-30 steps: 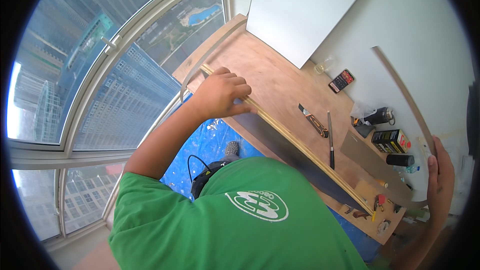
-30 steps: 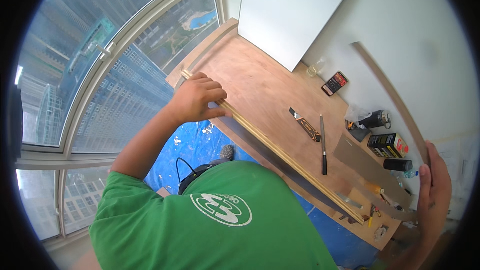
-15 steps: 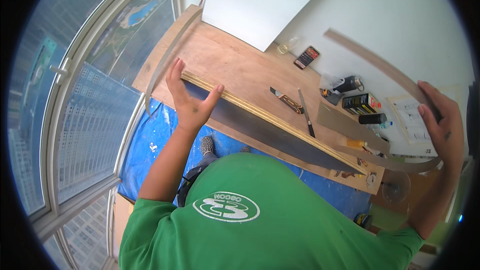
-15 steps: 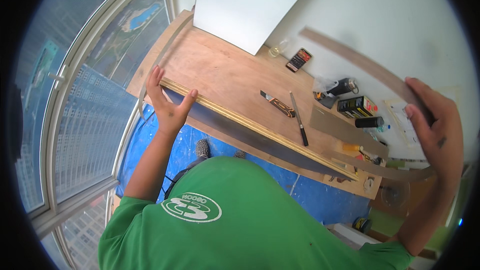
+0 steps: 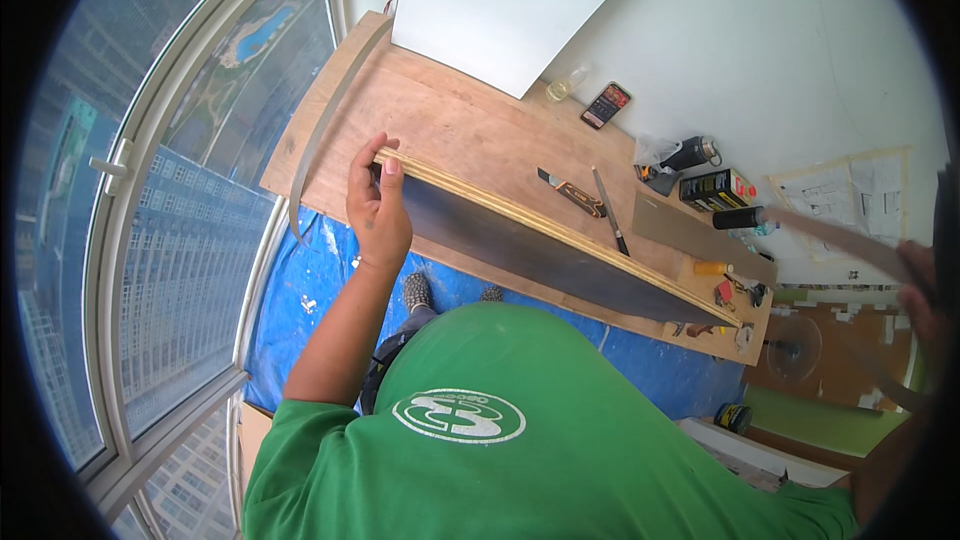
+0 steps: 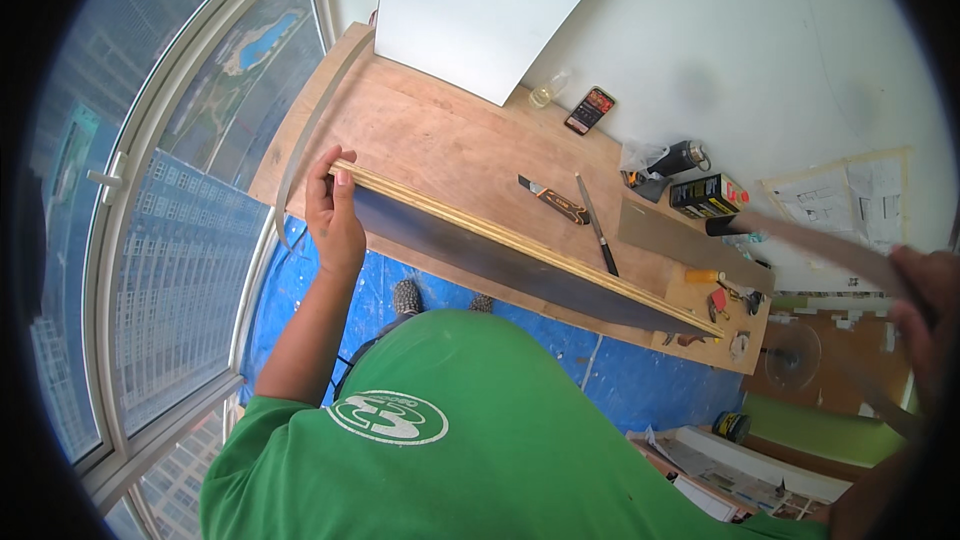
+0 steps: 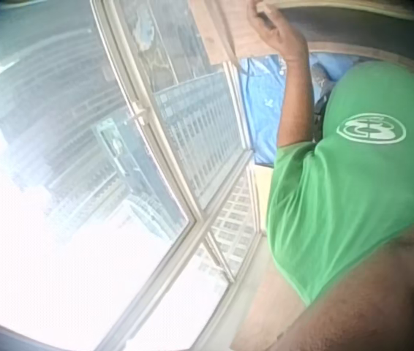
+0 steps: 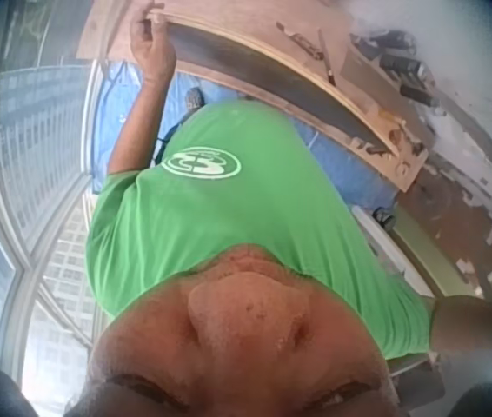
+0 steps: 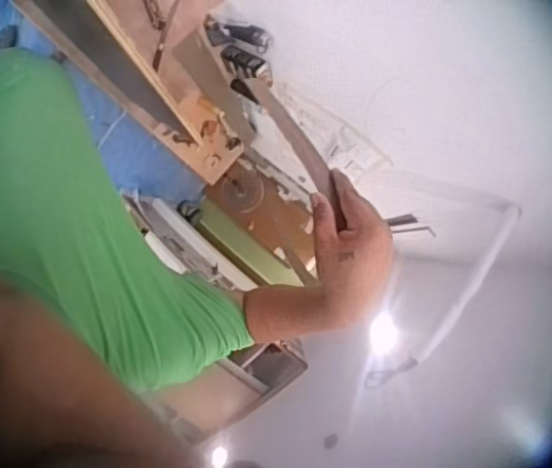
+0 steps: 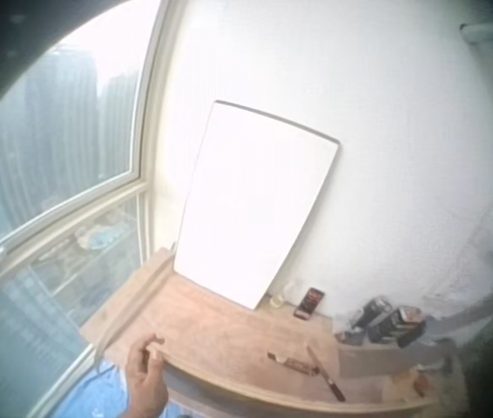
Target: The person aligns a thin wooden strip along the edge of a larger board, then uses a hammer to tap the strip into place. They flip the board and repeat the process on the opposite edge, securing the strip with additional hammer taps.
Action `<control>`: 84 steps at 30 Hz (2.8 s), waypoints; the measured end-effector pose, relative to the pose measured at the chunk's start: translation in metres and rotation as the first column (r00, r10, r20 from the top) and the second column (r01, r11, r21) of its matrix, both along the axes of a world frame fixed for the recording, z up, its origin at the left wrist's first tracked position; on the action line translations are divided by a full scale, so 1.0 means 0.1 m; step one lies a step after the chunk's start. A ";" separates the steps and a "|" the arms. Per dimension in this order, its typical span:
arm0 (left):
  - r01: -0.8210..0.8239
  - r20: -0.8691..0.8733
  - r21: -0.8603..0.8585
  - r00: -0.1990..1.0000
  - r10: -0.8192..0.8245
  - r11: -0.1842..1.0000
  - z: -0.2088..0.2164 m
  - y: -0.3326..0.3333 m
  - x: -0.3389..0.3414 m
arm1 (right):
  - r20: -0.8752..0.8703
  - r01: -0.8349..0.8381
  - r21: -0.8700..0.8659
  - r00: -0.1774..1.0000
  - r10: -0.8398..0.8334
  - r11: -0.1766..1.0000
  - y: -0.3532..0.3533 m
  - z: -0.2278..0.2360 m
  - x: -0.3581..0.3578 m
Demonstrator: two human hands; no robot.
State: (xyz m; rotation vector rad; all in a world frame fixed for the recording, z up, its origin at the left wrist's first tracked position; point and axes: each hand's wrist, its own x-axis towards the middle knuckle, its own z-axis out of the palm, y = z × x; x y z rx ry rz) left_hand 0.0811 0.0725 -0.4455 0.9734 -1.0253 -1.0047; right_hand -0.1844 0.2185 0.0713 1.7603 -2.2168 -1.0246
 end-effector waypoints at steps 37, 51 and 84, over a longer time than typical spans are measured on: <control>0.093 -0.174 0.010 0.981 -0.090 0.996 -0.01 0.07 0.19 | 0.879 -0.026 -0.267 0.404 0.255 0.963 -0.56 -2.64 0.23; 0.123 -0.174 0.048 0.978 -0.113 0.991 0.04 0.12 0.25 | 0.875 -0.036 -0.253 0.418 0.244 0.967 -0.61 -2.74 0.20; 0.170 -0.264 0.034 0.952 -0.155 0.985 -0.10 0.07 0.25 | 0.905 -0.002 -0.222 0.372 0.207 0.975 -0.67 -2.71 0.16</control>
